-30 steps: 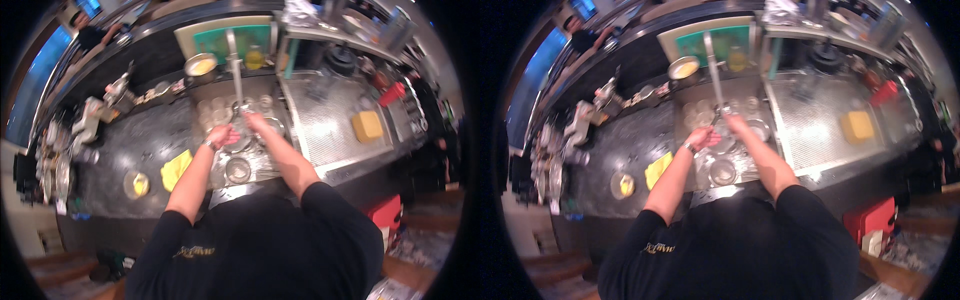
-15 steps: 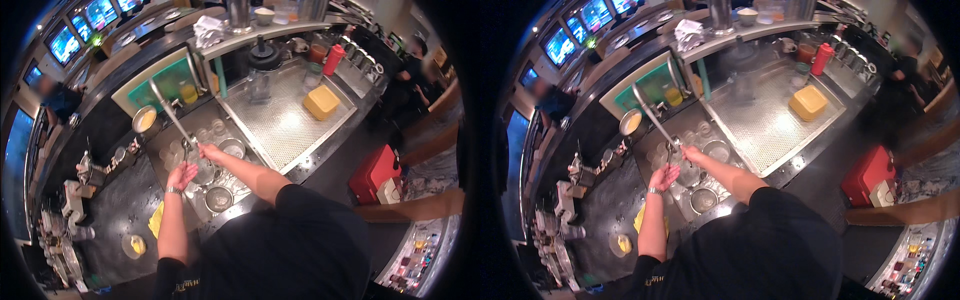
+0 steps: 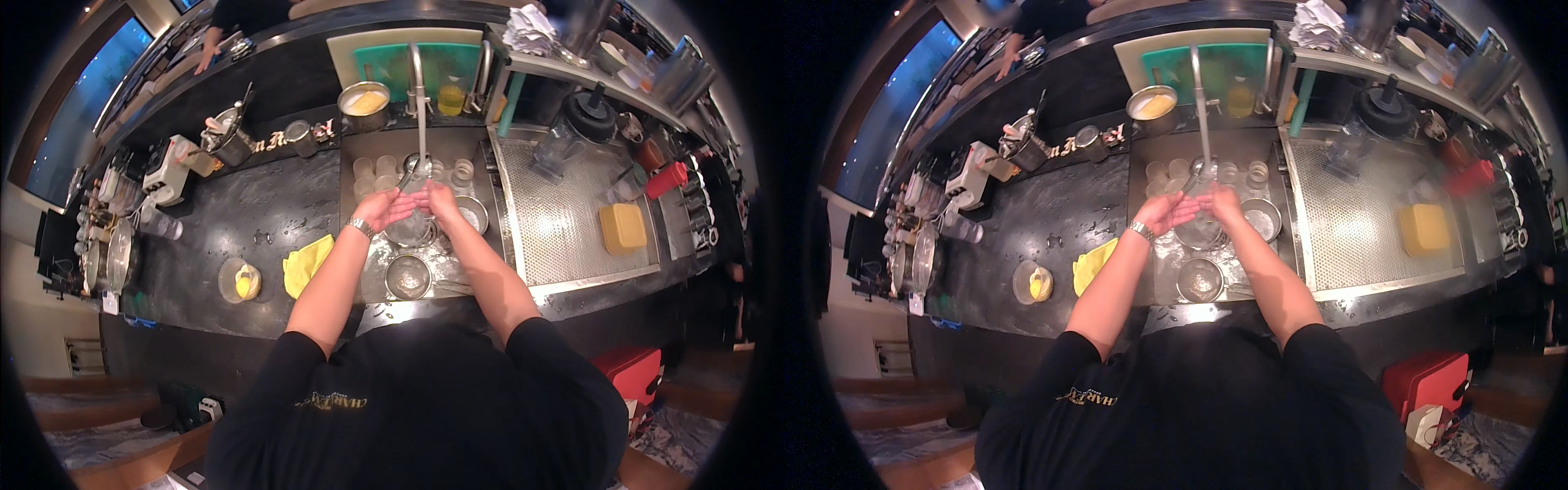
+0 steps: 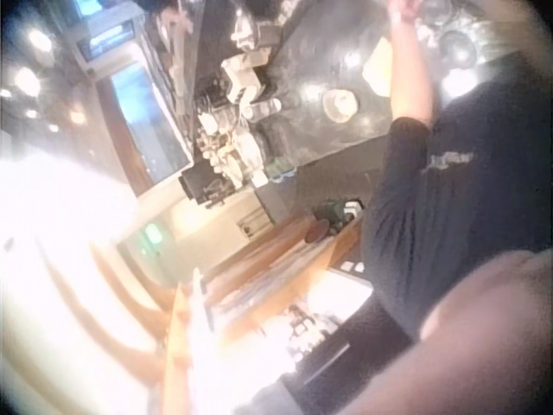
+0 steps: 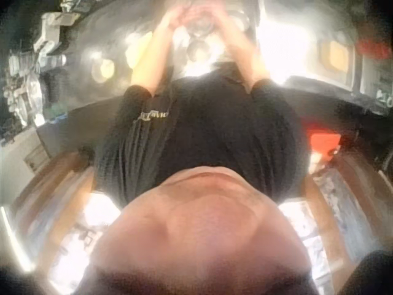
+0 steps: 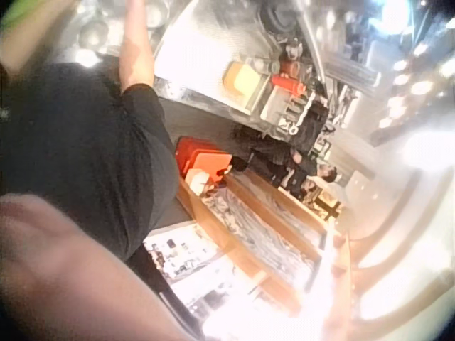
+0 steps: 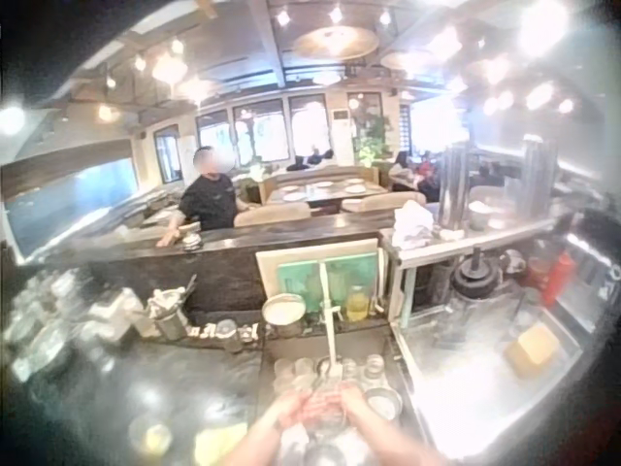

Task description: The person rinses and wipes various bar tools and containers at a sink, then organizes them on the counter. They handle metal strainers, jiggers, a shaker, and a yellow cloth, placing items into a container and arranging them on the bar surface.

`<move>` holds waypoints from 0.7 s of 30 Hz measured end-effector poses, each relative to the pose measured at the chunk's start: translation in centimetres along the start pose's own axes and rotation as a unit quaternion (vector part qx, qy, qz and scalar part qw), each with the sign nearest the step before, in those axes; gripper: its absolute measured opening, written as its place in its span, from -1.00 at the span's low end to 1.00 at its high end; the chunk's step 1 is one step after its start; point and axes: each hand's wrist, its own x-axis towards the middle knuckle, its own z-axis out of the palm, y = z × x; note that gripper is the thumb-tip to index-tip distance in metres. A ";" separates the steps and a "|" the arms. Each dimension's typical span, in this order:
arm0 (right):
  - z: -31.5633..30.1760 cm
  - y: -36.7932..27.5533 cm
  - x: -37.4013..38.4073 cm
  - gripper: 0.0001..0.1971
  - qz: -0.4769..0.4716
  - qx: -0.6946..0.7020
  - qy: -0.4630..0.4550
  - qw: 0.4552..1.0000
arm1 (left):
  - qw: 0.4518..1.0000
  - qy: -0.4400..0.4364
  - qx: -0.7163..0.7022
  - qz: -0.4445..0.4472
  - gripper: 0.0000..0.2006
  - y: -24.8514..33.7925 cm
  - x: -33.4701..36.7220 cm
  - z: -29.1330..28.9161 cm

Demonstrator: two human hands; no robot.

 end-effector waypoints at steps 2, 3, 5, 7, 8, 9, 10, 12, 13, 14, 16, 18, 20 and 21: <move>0.6 0.2 -0.4 -0.59 -0.026 -0.017 0.028 0.999 | 0.997 -0.022 0.074 0.013 -0.77 -0.8 -0.6 1.5; 1.7 0.3 -1.3 -0.58 -0.034 -0.028 0.044 0.998 | 0.991 -0.022 0.128 0.024 -0.78 -1.6 -0.4 2.5; 0.4 1.9 0.4 -0.59 -0.061 -0.014 0.025 0.998 | 0.985 -0.025 0.160 0.053 -0.77 -2.9 0.7 4.0; -2.1 1.7 0.6 -0.60 -0.033 0.034 -0.048 0.998 | 0.995 -0.065 0.066 0.020 -0.74 -1.7 0.7 2.2; -0.8 0.3 -1.5 -0.61 -0.017 0.097 -0.056 0.994 | 0.998 -0.026 0.054 0.029 -0.72 -1.2 1.0 -0.3; -1.0 -0.1 -1.7 -0.64 -0.021 0.102 -0.048 0.993 | 0.998 -0.008 0.050 0.028 -0.71 -0.7 1.2 -0.8; -1.4 0.0 -1.5 -0.66 -0.022 0.108 -0.028 0.994 | 0.995 -0.043 0.084 0.029 -0.70 -0.6 0.4 0.6; 0.2 0.6 -1.8 -0.66 -0.030 0.051 -0.023 0.998 | 0.992 -0.059 0.113 0.025 -0.68 -1.9 -0.4 2.9; 1.4 0.5 -1.7 -0.66 -0.038 0.020 -0.027 0.999 | 0.993 -0.037 0.109 0.027 -0.66 -2.4 0.1 3.4; 1.3 0.3 -1.7 -0.67 -0.039 0.026 -0.044 0.998 | 0.994 -0.020 0.108 0.027 -0.65 -2.2 0.5 3.3; 0.2 -0.2 -2.0 -0.68 -0.039 0.044 -0.070 0.996 | 0.995 -0.059 0.070 0.031 -0.63 -1.3 0.4 0.2; 1.7 -1.5 -3.4 -0.72 -0.023 0.100 -0.029 0.994 | 0.994 -0.074 0.078 0.035 -0.64 -0.5 0.1 -1.4; 2.6 -0.8 -3.6 -0.71 -0.023 0.079 -0.002 0.997 | 0.988 -0.071 0.134 0.034 -0.62 -1.0 -0.3 0.1; 2.3 0.0 -2.7 -0.69 -0.040 0.030 0.006 0.999 | 0.987 -0.063 0.146 0.033 -0.60 -2.0 0.9 1.1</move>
